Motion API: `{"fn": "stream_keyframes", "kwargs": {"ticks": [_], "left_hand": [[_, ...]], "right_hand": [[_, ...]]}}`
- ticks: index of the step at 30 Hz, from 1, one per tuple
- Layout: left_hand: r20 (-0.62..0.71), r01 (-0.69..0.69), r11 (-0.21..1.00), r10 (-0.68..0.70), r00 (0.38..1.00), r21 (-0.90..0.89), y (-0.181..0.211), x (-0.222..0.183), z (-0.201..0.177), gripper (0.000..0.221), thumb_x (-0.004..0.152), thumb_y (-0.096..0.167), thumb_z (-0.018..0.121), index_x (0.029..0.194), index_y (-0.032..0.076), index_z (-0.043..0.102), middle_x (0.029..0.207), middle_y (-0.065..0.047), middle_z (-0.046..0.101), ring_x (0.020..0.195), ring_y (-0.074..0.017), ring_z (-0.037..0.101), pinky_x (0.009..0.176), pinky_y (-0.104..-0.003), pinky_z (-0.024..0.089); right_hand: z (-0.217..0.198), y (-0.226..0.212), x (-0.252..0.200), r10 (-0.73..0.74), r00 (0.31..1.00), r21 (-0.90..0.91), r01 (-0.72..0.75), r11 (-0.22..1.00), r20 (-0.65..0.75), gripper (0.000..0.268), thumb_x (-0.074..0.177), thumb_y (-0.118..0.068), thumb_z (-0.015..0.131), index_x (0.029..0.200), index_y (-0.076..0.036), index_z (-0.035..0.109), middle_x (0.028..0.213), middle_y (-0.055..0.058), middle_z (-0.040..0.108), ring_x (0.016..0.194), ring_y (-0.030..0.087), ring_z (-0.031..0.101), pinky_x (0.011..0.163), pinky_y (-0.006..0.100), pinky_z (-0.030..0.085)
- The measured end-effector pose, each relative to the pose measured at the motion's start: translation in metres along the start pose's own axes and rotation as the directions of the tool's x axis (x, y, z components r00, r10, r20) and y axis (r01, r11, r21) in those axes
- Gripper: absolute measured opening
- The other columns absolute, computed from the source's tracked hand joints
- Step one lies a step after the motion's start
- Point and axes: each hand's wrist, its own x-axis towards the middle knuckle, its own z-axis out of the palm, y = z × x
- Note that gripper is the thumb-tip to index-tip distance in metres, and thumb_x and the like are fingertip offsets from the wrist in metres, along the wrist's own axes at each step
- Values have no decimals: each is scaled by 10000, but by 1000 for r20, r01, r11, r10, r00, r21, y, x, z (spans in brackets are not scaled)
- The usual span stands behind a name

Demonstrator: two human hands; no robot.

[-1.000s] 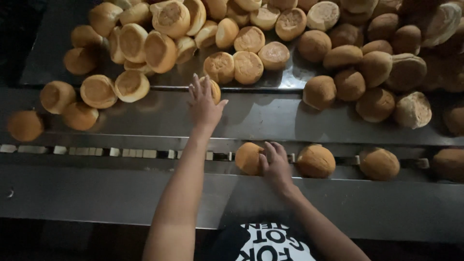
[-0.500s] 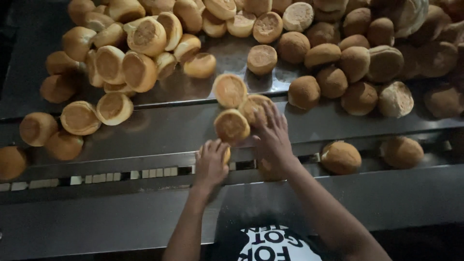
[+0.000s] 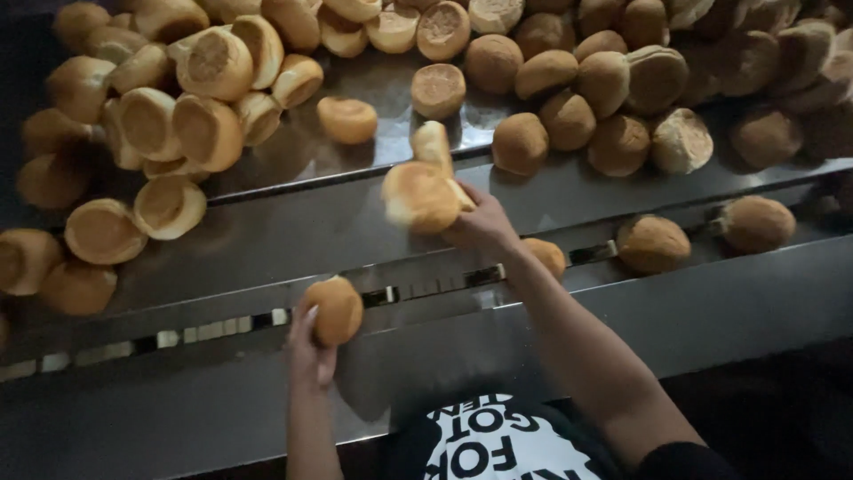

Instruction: The person picks up round buns from a pile on a conveyor belt and places them into slots on a lower conveyor belt. The person handles the buns one at a time, orienting them before placement.

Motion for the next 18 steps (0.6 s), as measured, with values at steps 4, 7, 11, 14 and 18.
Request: {"fn": "stream_keyframes", "kwargs": {"ticks": [4,7,11,14,18], "left_hand": [[-106,-22,731,128,986,682,-4,-5,30,485,1019,129,540,1501,101,494,1466,-194,541,1366,-354,527,1109,-548,439],[16,-116,306,310,951,945,-11,-14,49,438,1040,156,484,1469,84,526,1455,-174,569,1356,-326,550,1096,-488,470],[603,-708,42,490,629,705,-7,-58,103,798,870,87,762,1559,21,367,1588,-271,343,1452,-451,351,1177,-547,329],[830,-879,-144,426,360,455,-6,-71,142,1042,766,295,909,1595,74,319,1628,-229,288,1487,-454,305,1218,-533,292],[841,-904,-45,388,377,426,-5,-56,162,1143,673,256,963,1582,88,292,1567,-282,358,1405,-485,423,1085,-623,452]], "right_hand": [[-9,-24,-48,72,997,236,-74,969,16,497,730,-182,778,1222,-118,748,1092,130,721,993,253,686,849,414,545],[-17,18,-44,61,990,326,-99,940,124,418,796,-285,783,1152,-66,757,1043,166,713,961,308,681,842,499,547],[-18,61,-53,-39,978,222,-8,975,206,386,824,-349,862,1101,-89,791,996,140,739,892,287,705,831,499,556],[-19,-11,-112,-241,949,98,225,969,203,561,747,-313,878,1208,-26,737,1067,243,765,1045,392,716,903,601,532],[-21,-32,-148,-206,958,-92,228,969,200,600,745,-249,852,1313,-116,711,1125,211,750,975,404,739,815,545,588]]}}
